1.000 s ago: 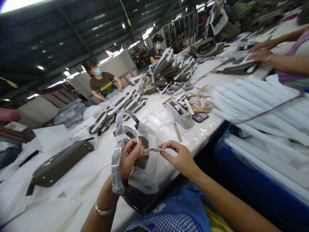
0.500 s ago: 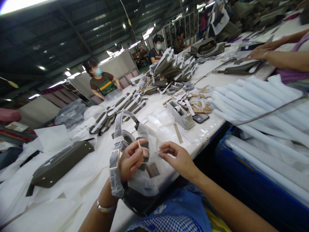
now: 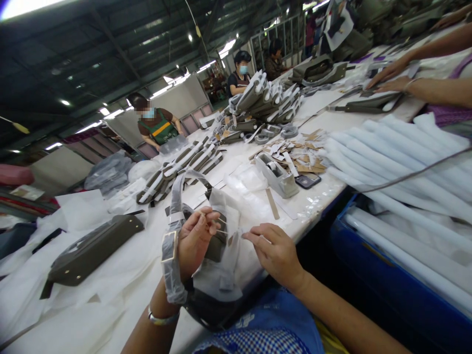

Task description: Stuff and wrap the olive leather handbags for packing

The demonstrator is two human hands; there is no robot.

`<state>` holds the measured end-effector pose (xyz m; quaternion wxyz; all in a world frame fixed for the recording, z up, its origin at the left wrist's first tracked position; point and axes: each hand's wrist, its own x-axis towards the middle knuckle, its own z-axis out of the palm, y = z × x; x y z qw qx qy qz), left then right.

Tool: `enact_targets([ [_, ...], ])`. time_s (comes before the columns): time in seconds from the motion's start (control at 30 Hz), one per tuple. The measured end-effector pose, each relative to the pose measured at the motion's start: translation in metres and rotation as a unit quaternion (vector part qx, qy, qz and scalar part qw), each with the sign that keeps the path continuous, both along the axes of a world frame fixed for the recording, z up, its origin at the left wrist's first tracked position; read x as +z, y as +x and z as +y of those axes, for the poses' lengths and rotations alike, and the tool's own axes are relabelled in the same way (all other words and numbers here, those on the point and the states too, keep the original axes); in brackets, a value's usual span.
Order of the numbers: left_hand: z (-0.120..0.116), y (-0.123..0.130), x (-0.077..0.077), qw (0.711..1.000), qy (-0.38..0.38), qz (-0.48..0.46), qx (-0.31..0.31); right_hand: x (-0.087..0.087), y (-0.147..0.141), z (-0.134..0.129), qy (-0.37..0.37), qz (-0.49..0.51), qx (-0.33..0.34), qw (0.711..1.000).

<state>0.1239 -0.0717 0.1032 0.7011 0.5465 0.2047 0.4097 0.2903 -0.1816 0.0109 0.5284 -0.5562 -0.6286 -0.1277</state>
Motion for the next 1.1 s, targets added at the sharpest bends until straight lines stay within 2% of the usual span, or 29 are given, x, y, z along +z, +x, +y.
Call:
enact_targets([
  [0.07, 0.0, 0.001, 0.002, 0.999, -0.035, -0.034, -0.01, -0.006, -0.002, -0.003, -0.021, -0.014, 0.028, 0.999],
  [0.13, 0.0, 0.001, 0.004, 0.996, -0.061, -0.056, -0.022, -0.008, -0.004, -0.006, -0.054, 0.0, 0.088, 0.995],
  [0.27, -0.002, 0.001, 0.007, 0.994, -0.086, -0.05, -0.036, 0.005, -0.016, -0.002, -0.104, 0.16, 0.156, 0.969],
  [0.33, -0.005, 0.002, 0.01, 0.995, -0.085, -0.036, -0.04, 0.014, -0.028, 0.009, -0.116, 0.23, 0.186, 0.948],
  [0.4, -0.008, 0.003, 0.012, 0.996, -0.08, -0.022, -0.043, 0.02, -0.042, 0.022, -0.143, 0.26, 0.216, 0.93],
  [0.5, -0.009, 0.001, 0.017, 0.997, -0.064, 0.015, -0.049, 0.022, -0.055, 0.037, -0.182, 0.278, 0.213, 0.919],
  [0.57, -0.008, -0.006, 0.02, 0.995, -0.047, 0.058, -0.064, 0.02, -0.055, 0.038, -0.185, 0.279, 0.203, 0.92],
  [0.63, -0.007, -0.017, 0.023, 0.987, -0.022, 0.128, -0.091, 0.02, -0.05, 0.035, -0.201, 0.259, 0.222, 0.918],
  [0.73, -0.004, -0.038, 0.027, 0.958, 0.032, 0.255, -0.128, 0.021, -0.04, 0.025, -0.262, 0.215, 0.3, 0.892],
  [0.8, -0.002, -0.053, 0.028, 0.928, 0.094, 0.336, -0.134, 0.022, -0.037, 0.019, -0.294, 0.191, 0.333, 0.875],
  [0.93, 0.002, -0.077, 0.036, 0.822, 0.289, 0.466, -0.151, 0.022, -0.039, 0.015, -0.316, 0.167, 0.339, 0.87],
  [1.0, 0.003, -0.086, 0.047, 0.788, 0.333, 0.496, -0.146, 0.024, -0.044, 0.016, -0.312, 0.15, 0.341, 0.874],
  [1.1, 0.0, -0.097, 0.07, 0.752, 0.342, 0.545, -0.146, 0.03, -0.051, 0.017, -0.296, 0.11, 0.346, 0.883],
])
